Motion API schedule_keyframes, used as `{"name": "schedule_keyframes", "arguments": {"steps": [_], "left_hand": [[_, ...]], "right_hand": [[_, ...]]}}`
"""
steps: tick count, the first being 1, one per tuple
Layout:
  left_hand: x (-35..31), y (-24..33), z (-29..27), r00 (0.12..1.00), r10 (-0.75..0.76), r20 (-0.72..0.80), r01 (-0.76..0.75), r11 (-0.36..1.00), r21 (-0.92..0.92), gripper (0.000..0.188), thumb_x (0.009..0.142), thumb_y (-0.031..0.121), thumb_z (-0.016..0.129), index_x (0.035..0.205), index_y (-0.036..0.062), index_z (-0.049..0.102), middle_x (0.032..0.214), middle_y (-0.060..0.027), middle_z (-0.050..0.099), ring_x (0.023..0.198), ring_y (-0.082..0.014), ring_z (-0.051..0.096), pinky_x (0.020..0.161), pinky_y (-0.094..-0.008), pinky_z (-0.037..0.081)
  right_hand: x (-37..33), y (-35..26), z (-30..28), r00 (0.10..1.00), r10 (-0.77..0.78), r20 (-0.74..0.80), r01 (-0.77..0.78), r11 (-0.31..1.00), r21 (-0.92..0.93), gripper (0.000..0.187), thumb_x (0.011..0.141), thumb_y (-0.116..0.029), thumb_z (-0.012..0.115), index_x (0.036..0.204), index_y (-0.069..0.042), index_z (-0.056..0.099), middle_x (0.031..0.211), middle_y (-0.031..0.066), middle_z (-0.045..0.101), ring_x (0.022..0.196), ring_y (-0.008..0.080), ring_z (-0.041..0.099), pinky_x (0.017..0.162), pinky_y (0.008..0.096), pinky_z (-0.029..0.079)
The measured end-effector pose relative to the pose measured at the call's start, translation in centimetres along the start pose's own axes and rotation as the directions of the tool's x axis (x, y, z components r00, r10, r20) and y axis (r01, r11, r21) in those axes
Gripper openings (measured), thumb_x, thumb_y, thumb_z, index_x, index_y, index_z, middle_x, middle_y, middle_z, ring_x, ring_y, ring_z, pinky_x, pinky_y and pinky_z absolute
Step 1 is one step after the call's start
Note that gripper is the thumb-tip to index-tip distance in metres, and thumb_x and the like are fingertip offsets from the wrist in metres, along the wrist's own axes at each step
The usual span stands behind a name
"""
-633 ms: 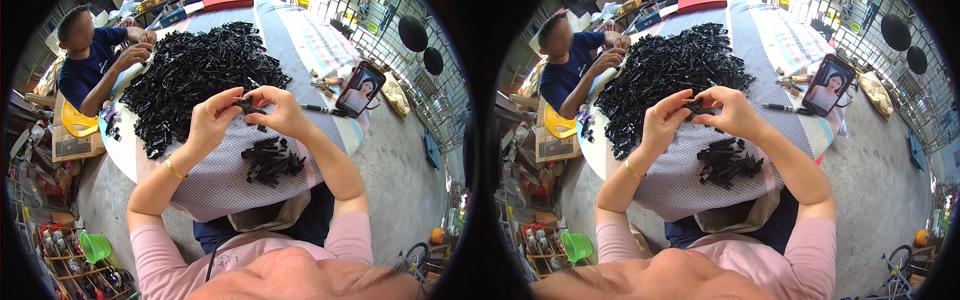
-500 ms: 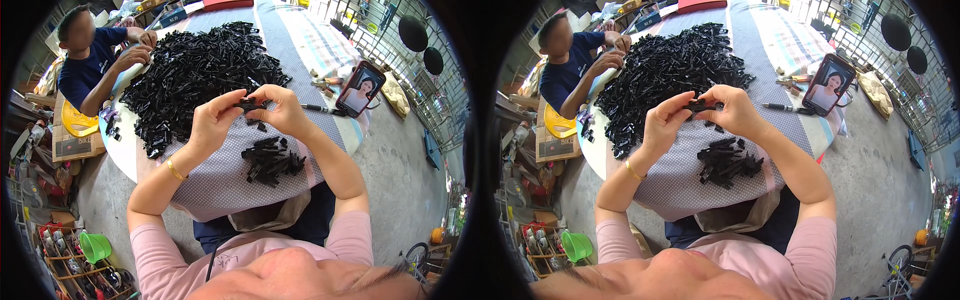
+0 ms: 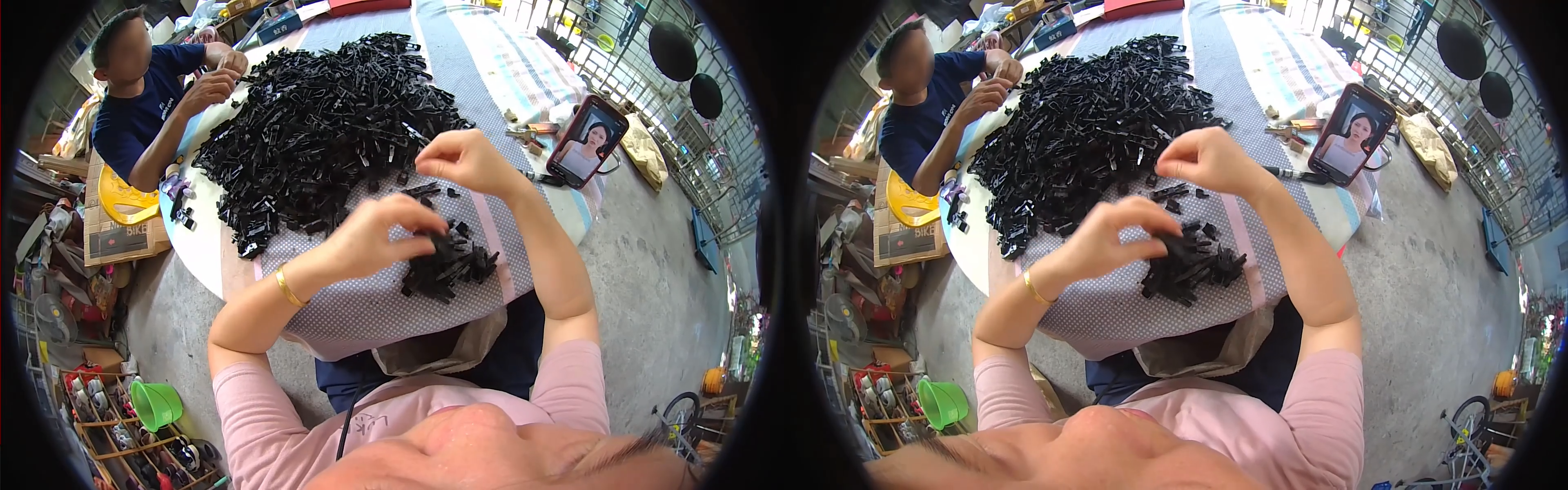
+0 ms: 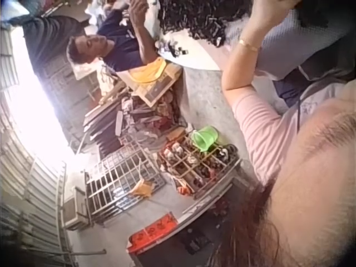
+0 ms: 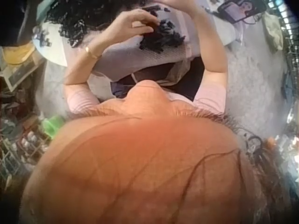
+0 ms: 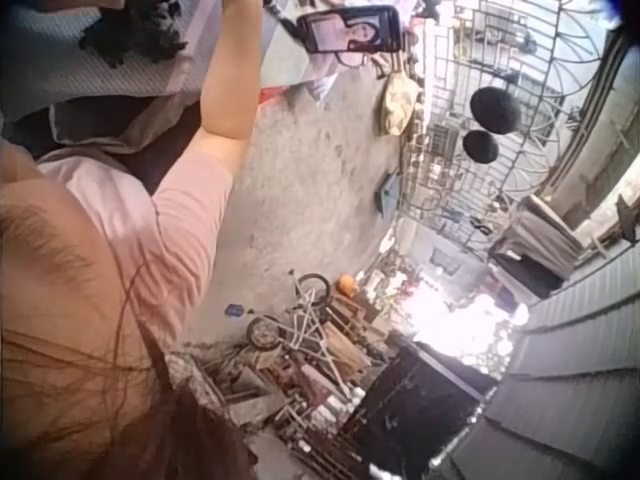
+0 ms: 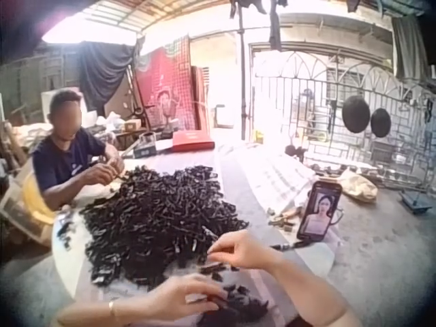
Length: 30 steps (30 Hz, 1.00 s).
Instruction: Assemble small black plastic components at a table.
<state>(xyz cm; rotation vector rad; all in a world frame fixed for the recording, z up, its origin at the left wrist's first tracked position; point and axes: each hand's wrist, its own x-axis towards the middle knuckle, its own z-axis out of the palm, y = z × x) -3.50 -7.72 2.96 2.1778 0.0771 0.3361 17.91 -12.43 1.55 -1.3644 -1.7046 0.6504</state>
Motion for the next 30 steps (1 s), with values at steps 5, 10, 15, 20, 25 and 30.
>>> {"name": "schedule_keyframes", "arguments": {"steps": [5,10,15,20,25,30], "left_hand": [[-0.1,0.1,0.0,0.997,0.073,0.01,-0.074,0.996,0.043,0.025,0.076,0.009,0.067,0.1,0.0039,0.065,0.095,-0.0103,0.063,0.087,-0.022,0.059,0.076,-0.0326,0.048],[0.8,-2.6,-4.4,0.838,0.255,-0.483,0.134,0.761,0.634,0.013,0.069,0.004,0.069,0.081,0.0022,0.067,0.076,-0.0078,0.057,0.074,-0.0233,0.054,0.068,-0.0307,0.045],[1.9,-4.0,-2.7,0.887,0.215,-0.408,0.214,0.591,0.777,0.019,0.066,0.022,0.073,0.077,0.0069,0.068,0.08,-0.004,0.055,0.084,-0.023,0.049,0.075,-0.0345,0.041],[2.9,-5.1,-1.6,0.888,0.176,-0.424,0.298,0.482,0.824,0.02,0.067,0.024,0.072,0.077,0.0079,0.067,0.084,-0.0036,0.054,0.087,-0.0229,0.048,0.077,-0.0357,0.039],[2.4,-4.8,-2.6,0.783,0.236,-0.575,0.12,0.85,0.512,0.013,0.068,0.008,0.071,0.08,0.0055,0.067,0.089,-0.0042,0.062,0.086,-0.021,0.053,0.073,-0.0298,0.044],[0.9,-4.0,-4.2,0.836,-0.369,-0.407,0.07,0.806,-0.588,0.016,0.089,0.012,0.055,0.097,-0.0015,0.058,0.101,-0.0149,0.063,0.075,-0.013,0.061,0.069,-0.0221,0.05]], "right_hand": [[-0.5,0.7,0.9,0.984,-0.009,0.181,0.074,0.931,-0.356,0.02,0.072,-0.013,0.068,0.088,-0.003,0.067,0.081,0.0099,0.062,0.074,0.0236,0.061,0.065,0.0321,0.049],[-0.5,-0.1,1.0,0.97,0.009,0.244,0.087,0.92,-0.382,0.02,0.072,-0.012,0.066,0.089,-0.002,0.066,0.079,0.0098,0.061,0.075,0.0244,0.06,0.067,0.0328,0.048],[-0.5,-0.6,1.8,0.974,-0.006,0.227,0.124,0.85,-0.511,0.021,0.069,-0.014,0.062,0.086,-0.003,0.066,0.087,0.0116,0.063,0.084,0.0273,0.06,0.075,0.0347,0.048],[-0.5,-0.8,1.8,0.988,0.009,0.153,0.065,0.882,-0.467,0.021,0.068,-0.015,0.06,0.084,-0.003,0.065,0.085,0.0116,0.064,0.082,0.0278,0.061,0.074,0.036,0.049],[-0.4,-1.2,1.0,0.999,-0.027,-0.017,0.021,0.959,-0.282,0.022,0.069,-0.016,0.062,0.085,-0.002,0.065,0.081,0.0131,0.065,0.078,0.0259,0.064,0.073,0.0326,0.051],[-0.3,-2.1,1.0,0.996,-0.04,-0.079,0.034,0.996,-0.078,0.019,0.073,-0.009,0.066,0.088,0.002,0.063,0.079,0.0112,0.066,0.073,0.0148,0.065,0.07,0.026,0.052]]}}
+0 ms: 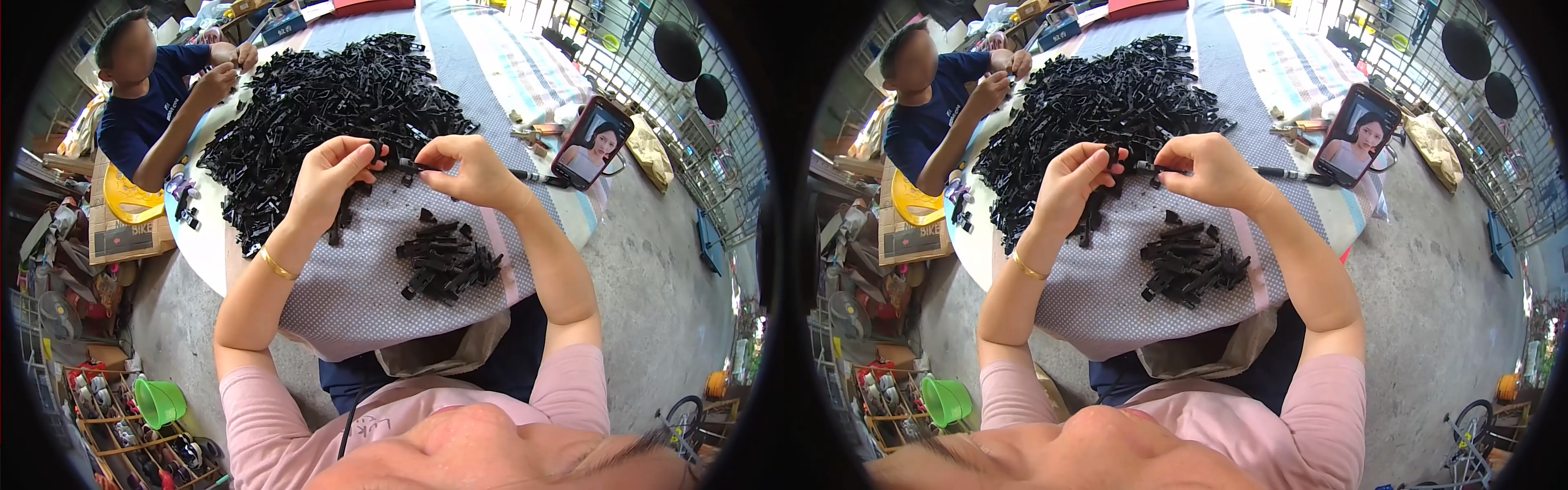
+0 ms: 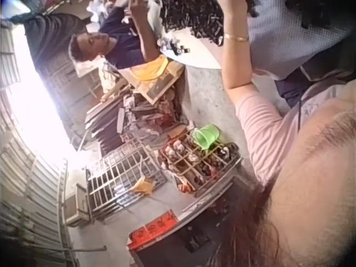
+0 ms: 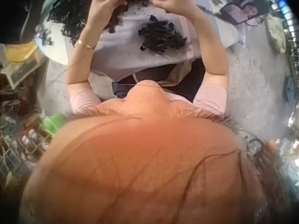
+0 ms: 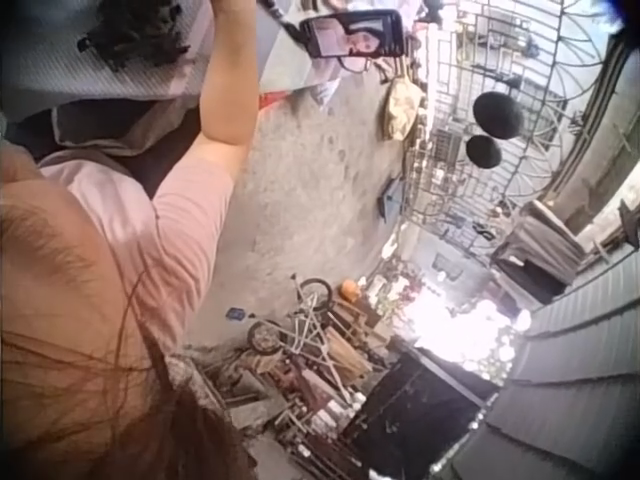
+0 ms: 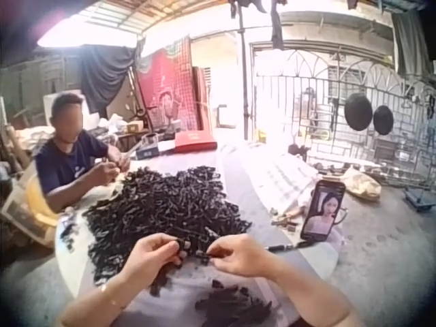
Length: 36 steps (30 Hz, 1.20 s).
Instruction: Assemble small black plastic components at a table.
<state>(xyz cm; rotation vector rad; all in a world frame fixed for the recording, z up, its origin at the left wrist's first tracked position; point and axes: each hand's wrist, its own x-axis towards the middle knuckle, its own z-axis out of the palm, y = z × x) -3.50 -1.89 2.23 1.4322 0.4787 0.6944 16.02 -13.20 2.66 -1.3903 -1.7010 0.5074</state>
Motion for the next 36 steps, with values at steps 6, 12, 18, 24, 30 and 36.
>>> {"name": "schedule_keyframes", "arguments": {"steps": [6,12,18,24,30,36], "left_hand": [[-0.5,0.4,0.2,0.981,-0.126,0.15,0.172,0.92,-0.352,0.018,0.094,0.017,0.046,0.097,0.0008,0.053,0.099,-0.0167,0.062,0.082,-0.0186,0.064,0.073,-0.0272,0.054],[-0.7,0.2,1.5,0.99,-0.053,0.128,0.076,0.979,-0.19,0.024,0.086,0.006,0.057,0.107,-0.0028,0.049,0.089,-0.0111,0.06,0.08,-0.0179,0.064,0.072,-0.0278,0.055],[-1.3,-0.2,1.7,0.941,0.271,0.201,-0.337,0.756,0.562,0.038,0.069,0.006,0.074,0.105,0.0019,0.061,0.075,-0.0039,0.058,0.061,-0.0079,0.054,0.056,-0.0217,0.047],[-1.7,1.4,2.8,0.988,0.133,0.084,-0.153,0.683,0.715,0.03,0.068,0.002,0.073,0.096,-0.0001,0.062,0.069,-0.0016,0.059,0.062,-0.0053,0.054,0.054,-0.02,0.046],[-1.9,0.2,2.7,0.991,0.126,0.054,-0.132,0.781,0.611,0.031,0.072,-0.005,0.066,0.102,-0.0037,0.059,0.079,-0.005,0.064,0.072,-0.0067,0.06,0.063,-0.0198,0.05],[-1.8,-0.4,2.7,0.993,0.12,0.021,-0.114,0.851,0.513,0.032,0.08,-0.007,0.056,0.112,-0.0045,0.056,0.088,-0.0086,0.065,0.078,-0.0102,0.061,0.072,-0.0226,0.051]], "right_hand": [[-0.2,-0.3,0.5,0.999,0.015,-0.034,-0.01,0.989,0.149,0.02,0.077,-0.011,0.066,0.093,0.002,0.063,0.081,0.0085,0.066,0.074,0.0118,0.063,0.069,0.0246,0.051],[-0.4,0.1,0.5,0.994,0.04,-0.105,0.003,0.926,0.376,0.02,0.078,-0.01,0.065,0.095,0.0,0.063,0.084,0.0051,0.066,0.073,0.0086,0.061,0.067,0.022,0.049],[-0.6,-1.3,2.1,0.993,-0.103,-0.048,0.112,0.97,0.217,0.021,0.073,-0.007,0.066,0.093,0.0,0.064,0.081,0.0057,0.064,0.071,0.0096,0.06,0.064,0.0229,0.048],[-0.8,-0.7,2.1,0.979,-0.194,-0.061,0.201,0.97,0.139,0.022,0.073,-0.008,0.067,0.094,-0.002,0.065,0.081,0.0054,0.065,0.069,0.0106,0.059,0.06,0.022,0.048],[-0.9,-1.0,2.6,0.984,-0.139,-0.114,0.151,0.983,0.102,0.02,0.072,-0.007,0.069,0.091,-0.002,0.066,0.082,0.0064,0.065,0.072,0.0129,0.061,0.061,0.025,0.048],[-0.6,-0.5,2.7,0.912,-0.363,-0.19,0.311,0.915,-0.258,0.018,0.069,-0.012,0.068,0.086,-0.004,0.066,0.081,0.0081,0.064,0.073,0.0229,0.06,0.065,0.0311,0.05]]}}
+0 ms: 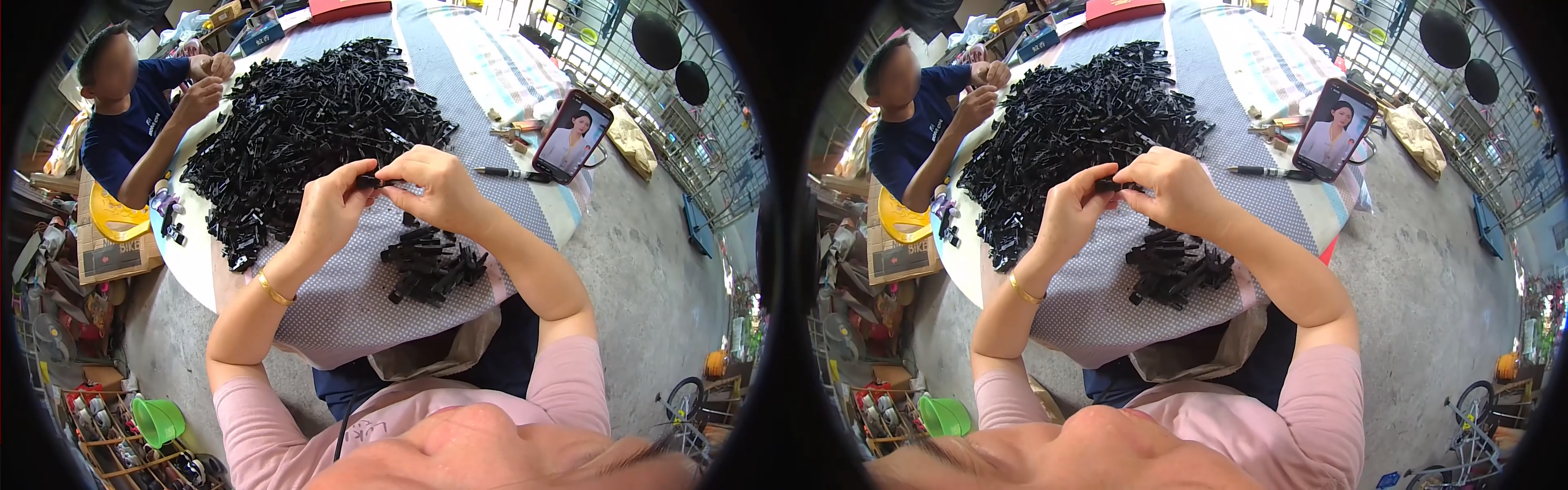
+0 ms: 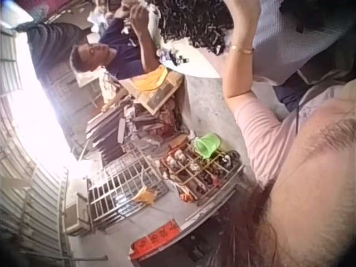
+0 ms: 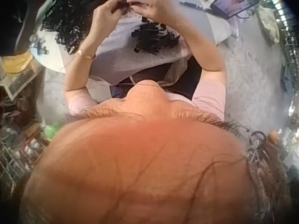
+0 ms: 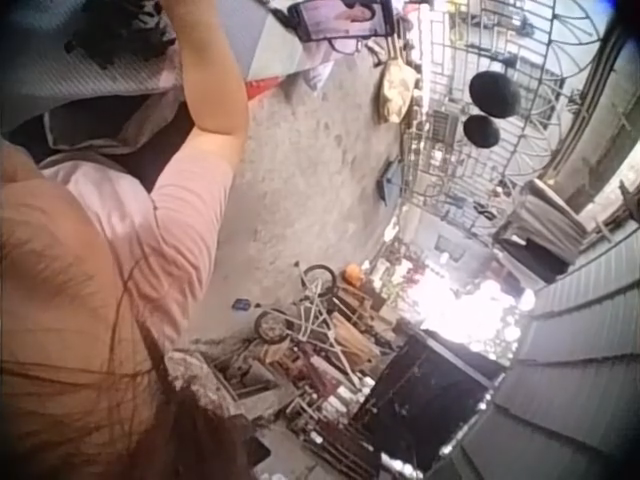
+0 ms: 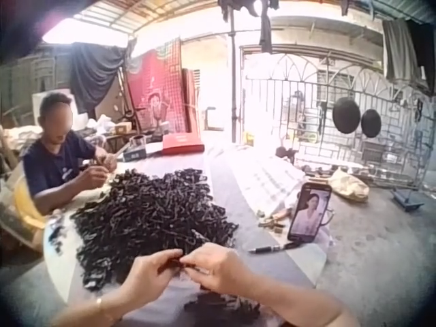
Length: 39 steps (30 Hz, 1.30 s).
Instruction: Assemble small black plastic components at a table.
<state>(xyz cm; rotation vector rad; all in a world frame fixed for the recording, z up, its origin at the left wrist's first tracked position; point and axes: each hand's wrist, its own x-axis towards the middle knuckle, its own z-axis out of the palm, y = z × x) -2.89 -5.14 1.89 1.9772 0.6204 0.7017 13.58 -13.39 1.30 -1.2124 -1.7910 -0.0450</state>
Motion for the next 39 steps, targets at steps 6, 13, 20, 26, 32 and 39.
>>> {"name": "schedule_keyframes", "arguments": {"steps": [6,13,20,26,32,39], "left_hand": [[0.1,-0.2,0.0,0.997,0.078,0.018,-0.077,0.996,-0.034,0.033,0.084,-0.002,0.054,0.117,-0.0034,0.054,0.092,-0.0094,0.065,0.078,-0.0079,0.058,0.07,-0.0221,0.048],[-0.2,1.0,-0.3,0.971,0.236,-0.044,-0.237,0.971,-0.031,0.053,0.083,-0.005,0.056,0.132,0.0057,0.04,0.089,-0.0093,0.066,0.067,-0.0053,0.053,0.061,-0.0206,0.045],[-0.7,1.5,-0.8,0.958,0.285,0.031,-0.285,0.958,-0.005,0.058,0.082,-0.002,0.059,0.134,0.007,0.037,0.087,-0.0096,0.065,0.067,-0.0063,0.051,0.061,-0.0213,0.045],[0.1,1.2,-2.6,0.93,0.15,0.335,-0.01,0.923,-0.385,0.066,0.091,0.027,0.053,0.141,0.0046,0.015,0.122,-0.0182,0.049,0.097,-0.0154,0.057,0.084,-0.0274,0.047],[-0.2,3.2,-7.2,0.891,0.0,0.454,-0.268,0.807,0.526,0.031,0.062,0.008,0.073,0.091,0.0037,0.062,0.081,-0.0067,0.056,0.063,-0.0177,0.055,0.057,-0.0287,0.045],[-0.6,1.0,-4.7,0.893,-0.044,0.448,-0.361,0.522,0.773,0.014,0.069,0.005,0.064,0.083,0.0081,0.065,0.083,-0.0068,0.054,0.08,-0.0239,0.057,0.068,-0.0331,0.045]], "right_hand": [[0.1,-0.4,-0.3,1.0,-0.024,-0.012,0.022,0.992,-0.122,0.017,0.07,-0.012,0.068,0.085,-0.005,0.066,0.08,0.007,0.063,0.073,0.0233,0.059,0.064,0.032,0.049],[0.6,-0.4,-0.6,0.965,0.242,0.1,-0.262,0.891,0.37,0.043,0.071,-0.011,0.074,0.111,-0.004,0.058,0.103,0.0068,0.061,0.092,0.0128,0.058,0.074,0.0262,0.049],[0.3,-0.7,-1.1,0.993,0.114,0.027,-0.117,0.958,0.262,0.028,0.07,-0.008,0.073,0.096,0.001,0.065,0.093,0.0086,0.064,0.082,0.0158,0.063,0.071,0.0258,0.051],[0.6,0.1,-0.7,0.993,0.101,0.056,-0.112,0.961,0.253,0.026,0.072,-0.007,0.072,0.095,0.001,0.064,0.101,0.0118,0.063,0.091,0.0193,0.063,0.073,0.0256,0.052],[0.5,-0.6,-2.0,0.843,0.017,0.537,-0.216,0.926,0.309,0.022,0.068,-0.015,0.076,0.084,-0.002,0.067,0.086,0.007,0.064,0.079,0.0177,0.058,0.068,0.0279,0.046],[0.5,-0.2,-1.5,0.846,0.002,0.533,-0.229,0.905,0.36,0.02,0.071,-0.016,0.074,0.084,-0.002,0.067,0.082,0.0074,0.064,0.077,0.0183,0.06,0.069,0.0289,0.047]]}}
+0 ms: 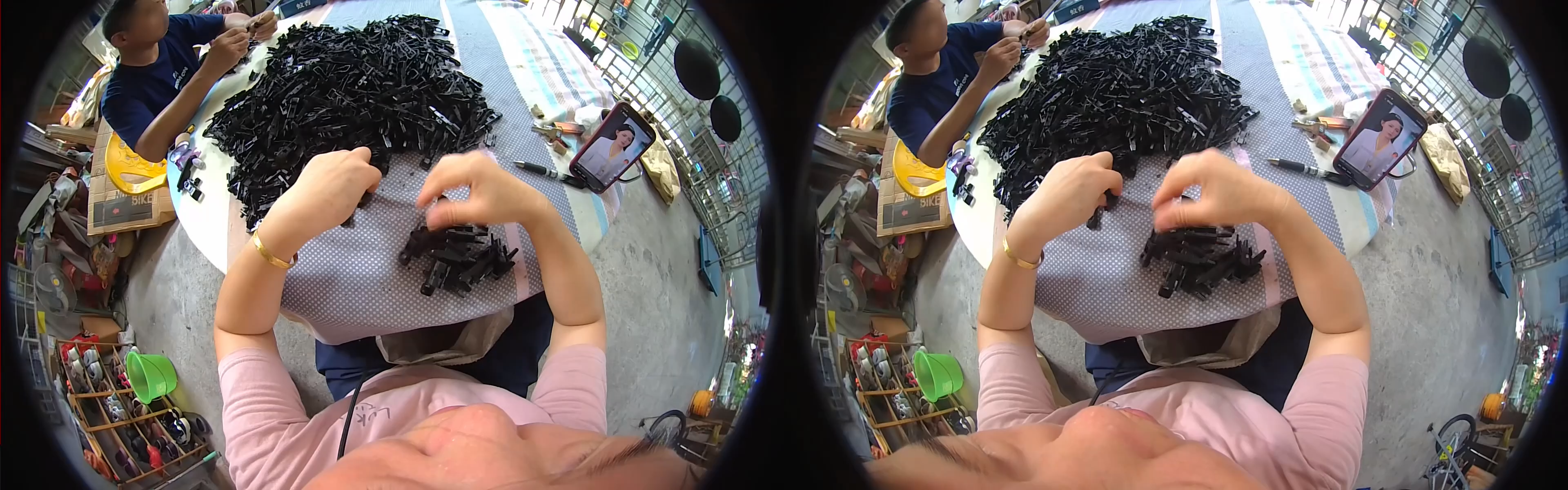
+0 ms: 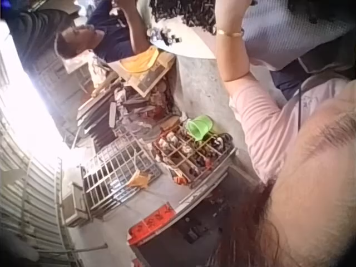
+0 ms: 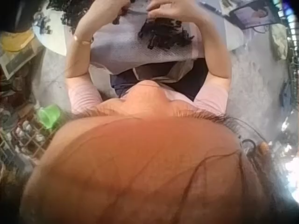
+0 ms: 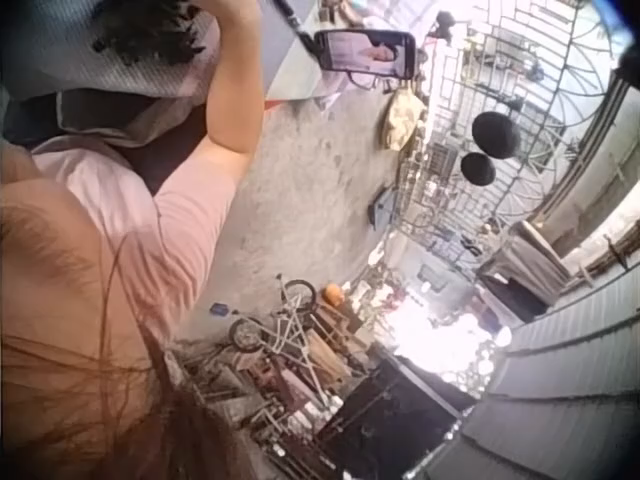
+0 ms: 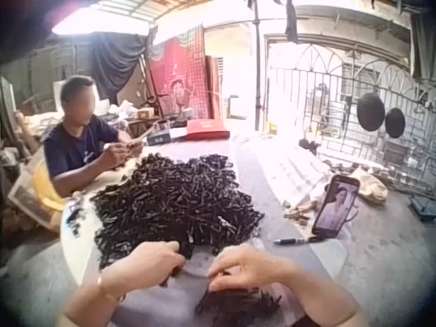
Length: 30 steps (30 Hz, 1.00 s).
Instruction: Assemble small black plastic components at a table.
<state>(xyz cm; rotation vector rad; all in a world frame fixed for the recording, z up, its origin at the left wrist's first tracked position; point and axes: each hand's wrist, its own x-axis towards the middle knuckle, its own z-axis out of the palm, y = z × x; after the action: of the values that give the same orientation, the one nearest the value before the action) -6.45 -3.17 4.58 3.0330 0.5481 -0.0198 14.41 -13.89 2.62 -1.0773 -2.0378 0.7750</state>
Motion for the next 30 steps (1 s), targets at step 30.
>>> {"name": "schedule_keyframes", "arguments": {"steps": [30], "left_hand": [[3.1,1.1,2.5,0.95,-0.309,-0.052,-0.041,0.041,-0.998,0.016,0.092,0.008,0.047,0.101,-0.0026,0.054,0.077,-0.0053,0.059,0.061,-0.0095,0.058,0.053,-0.0209,0.05]], "right_hand": [[0.7,0.7,1.4,0.865,-0.092,-0.493,-0.027,0.973,-0.228,0.028,0.078,-0.008,0.066,0.104,0.001,0.062,0.088,0.0125,0.066,0.077,0.0185,0.066,0.067,0.0256,0.052]]}}
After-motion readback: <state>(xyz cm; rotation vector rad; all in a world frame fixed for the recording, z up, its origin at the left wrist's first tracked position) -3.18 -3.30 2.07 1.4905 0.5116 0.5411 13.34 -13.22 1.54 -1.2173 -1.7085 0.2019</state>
